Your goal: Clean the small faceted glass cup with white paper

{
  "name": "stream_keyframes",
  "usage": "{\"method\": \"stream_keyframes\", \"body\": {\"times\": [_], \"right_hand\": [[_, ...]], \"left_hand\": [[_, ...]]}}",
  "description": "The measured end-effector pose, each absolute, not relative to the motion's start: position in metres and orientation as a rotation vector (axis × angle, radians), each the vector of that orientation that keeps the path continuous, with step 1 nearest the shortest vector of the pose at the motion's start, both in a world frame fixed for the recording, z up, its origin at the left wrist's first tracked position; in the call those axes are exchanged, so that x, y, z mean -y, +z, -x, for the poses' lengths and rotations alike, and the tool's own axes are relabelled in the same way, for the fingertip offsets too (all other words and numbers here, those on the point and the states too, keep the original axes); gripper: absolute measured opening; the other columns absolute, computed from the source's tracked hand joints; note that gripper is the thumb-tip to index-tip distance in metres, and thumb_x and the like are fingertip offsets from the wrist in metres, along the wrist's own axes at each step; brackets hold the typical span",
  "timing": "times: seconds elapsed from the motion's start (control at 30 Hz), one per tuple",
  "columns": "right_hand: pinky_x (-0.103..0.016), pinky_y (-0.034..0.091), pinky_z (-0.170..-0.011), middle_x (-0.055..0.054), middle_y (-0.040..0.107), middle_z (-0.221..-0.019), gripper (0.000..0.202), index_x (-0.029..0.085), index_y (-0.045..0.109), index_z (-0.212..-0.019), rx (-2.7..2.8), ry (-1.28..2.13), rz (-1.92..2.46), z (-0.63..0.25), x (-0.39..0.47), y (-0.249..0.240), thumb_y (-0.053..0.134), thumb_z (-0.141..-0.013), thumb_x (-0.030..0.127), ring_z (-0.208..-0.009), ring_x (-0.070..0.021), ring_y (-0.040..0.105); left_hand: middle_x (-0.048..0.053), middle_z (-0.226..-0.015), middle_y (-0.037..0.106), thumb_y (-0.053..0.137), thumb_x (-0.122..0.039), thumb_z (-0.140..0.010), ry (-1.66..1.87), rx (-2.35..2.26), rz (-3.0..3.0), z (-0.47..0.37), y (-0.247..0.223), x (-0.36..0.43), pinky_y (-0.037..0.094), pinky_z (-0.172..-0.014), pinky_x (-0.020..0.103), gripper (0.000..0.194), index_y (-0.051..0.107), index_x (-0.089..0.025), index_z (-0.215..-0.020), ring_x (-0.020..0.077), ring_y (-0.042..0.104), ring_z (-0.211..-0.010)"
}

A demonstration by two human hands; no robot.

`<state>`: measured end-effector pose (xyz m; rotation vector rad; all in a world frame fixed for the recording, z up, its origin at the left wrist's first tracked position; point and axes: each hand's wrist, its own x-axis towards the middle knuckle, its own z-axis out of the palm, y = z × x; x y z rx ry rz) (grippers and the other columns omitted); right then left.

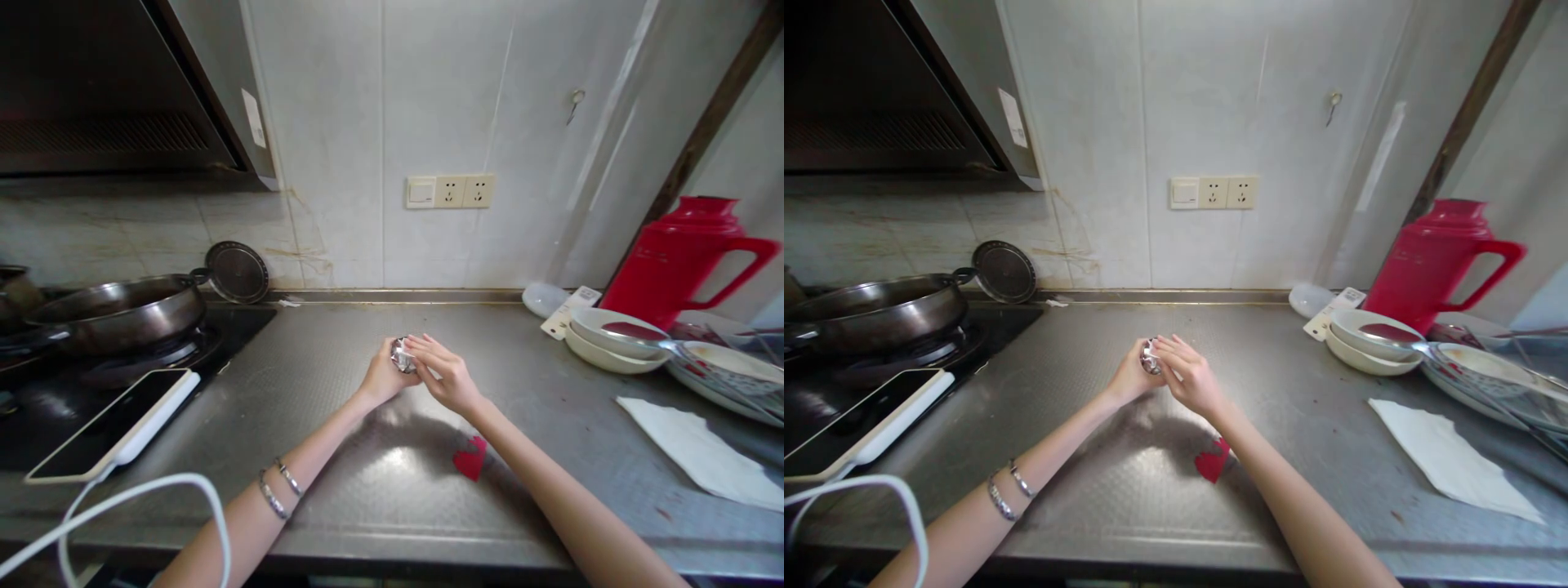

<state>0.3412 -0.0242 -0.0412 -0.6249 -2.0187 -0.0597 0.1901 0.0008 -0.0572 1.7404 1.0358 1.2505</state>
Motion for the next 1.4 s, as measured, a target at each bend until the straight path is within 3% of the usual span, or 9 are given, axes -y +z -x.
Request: {"method": "stream_keyframes", "body": {"times": [0.3,0.5,0.63,0.77,1.0,1.1,1.23,1.4], "right_hand": [[-0.047,0.045,-0.104,-0.007,0.067,-0.117,0.034,0.024,0.06,-0.121,1.903,-0.04,0.681,-0.348,0.016,-0.044,0.044,-0.092,0.016,-0.112,-0.0209,0.061],[-0.047,0.042,-0.106,-0.007,0.064,-0.121,0.033,0.024,0.061,-0.118,2.059,-0.063,0.56,-0.347,0.025,-0.04,0.045,-0.091,0.015,-0.119,-0.0214,0.056],[-0.041,0.048,-0.1,-0.005,0.067,-0.116,0.029,0.024,0.065,-0.113,1.91,0.078,0.674,-0.345,0.023,-0.039,0.044,-0.093,0.022,-0.115,-0.022,0.059],[-0.037,0.055,-0.088,-0.004,0.071,-0.108,0.026,0.026,0.069,-0.105,1.745,0.21,0.814,-0.346,0.02,-0.04,0.047,-0.092,0.029,-0.101,-0.0227,0.067],[-0.037,0.05,-0.098,-0.005,0.067,-0.117,0.028,0.025,0.067,-0.111,1.832,0.078,0.671,-0.346,0.025,-0.042,0.046,-0.092,0.023,-0.113,-0.0215,0.06],[-0.038,0.051,-0.094,-0.004,0.068,-0.114,0.027,0.026,0.068,-0.109,1.766,0.16,0.763,-0.345,0.023,-0.042,0.046,-0.092,0.029,-0.108,-0.0231,0.063],[-0.04,0.054,-0.087,-0.004,0.071,-0.108,0.032,0.025,0.068,-0.11,1.66,0.366,0.872,-0.347,0.018,-0.042,0.045,-0.093,0.039,-0.099,-0.0257,0.066],[-0.045,0.043,-0.102,-0.005,0.055,-0.134,0.041,0.026,0.053,-0.129,1.775,0.612,0.798,-0.346,0.021,-0.038,0.05,-0.09,0.041,-0.121,-0.0258,0.053]], "left_hand": [[0.006,-0.095,0.067,0.086,-0.02,-0.047,1.275,-1.025,-1.649,-0.191,-0.064,-0.006,0.049,-0.077,0.03,0.069,0.053,-0.016,-0.108,0.0183,0.064,-0.085],[0.007,-0.1,0.066,0.082,-0.021,-0.051,1.274,-1.049,-1.81,-0.192,-0.056,0.003,0.049,-0.075,0.029,0.062,0.054,-0.016,-0.106,0.0191,0.063,-0.086],[0.007,-0.101,0.065,0.083,-0.023,-0.051,1.261,-1.036,-1.844,-0.193,-0.057,0.005,0.048,-0.077,0.03,0.068,0.053,-0.016,-0.111,0.0193,0.063,-0.087],[0.005,-0.092,0.066,0.085,-0.025,-0.047,1.228,-1.031,-1.693,-0.194,-0.058,0.004,0.048,-0.073,0.028,0.072,0.054,-0.015,-0.111,0.0172,0.062,-0.079],[0.001,-0.081,0.063,0.082,-0.028,-0.052,1.255,-0.966,-1.525,-0.195,-0.053,0.004,0.046,-0.064,0.024,0.059,0.055,-0.013,-0.102,0.012,0.058,-0.068],[0.001,-0.081,0.062,0.084,-0.025,-0.048,1.244,-0.973,-1.553,-0.196,-0.051,0.007,0.047,-0.066,0.025,0.063,0.055,-0.014,-0.103,0.0121,0.058,-0.069],[0.001,-0.079,0.06,0.084,-0.029,-0.05,1.161,-0.97,-1.399,-0.196,-0.045,0.014,0.05,-0.058,0.026,0.062,0.055,-0.014,-0.102,0.0117,0.057,-0.063],[0.001,-0.072,0.059,0.075,-0.044,-0.062,1.059,-0.896,-1.269,-0.189,-0.035,0.015,0.053,-0.053,0.026,0.045,0.059,-0.014,-0.091,0.0087,0.055,-0.052]]}}
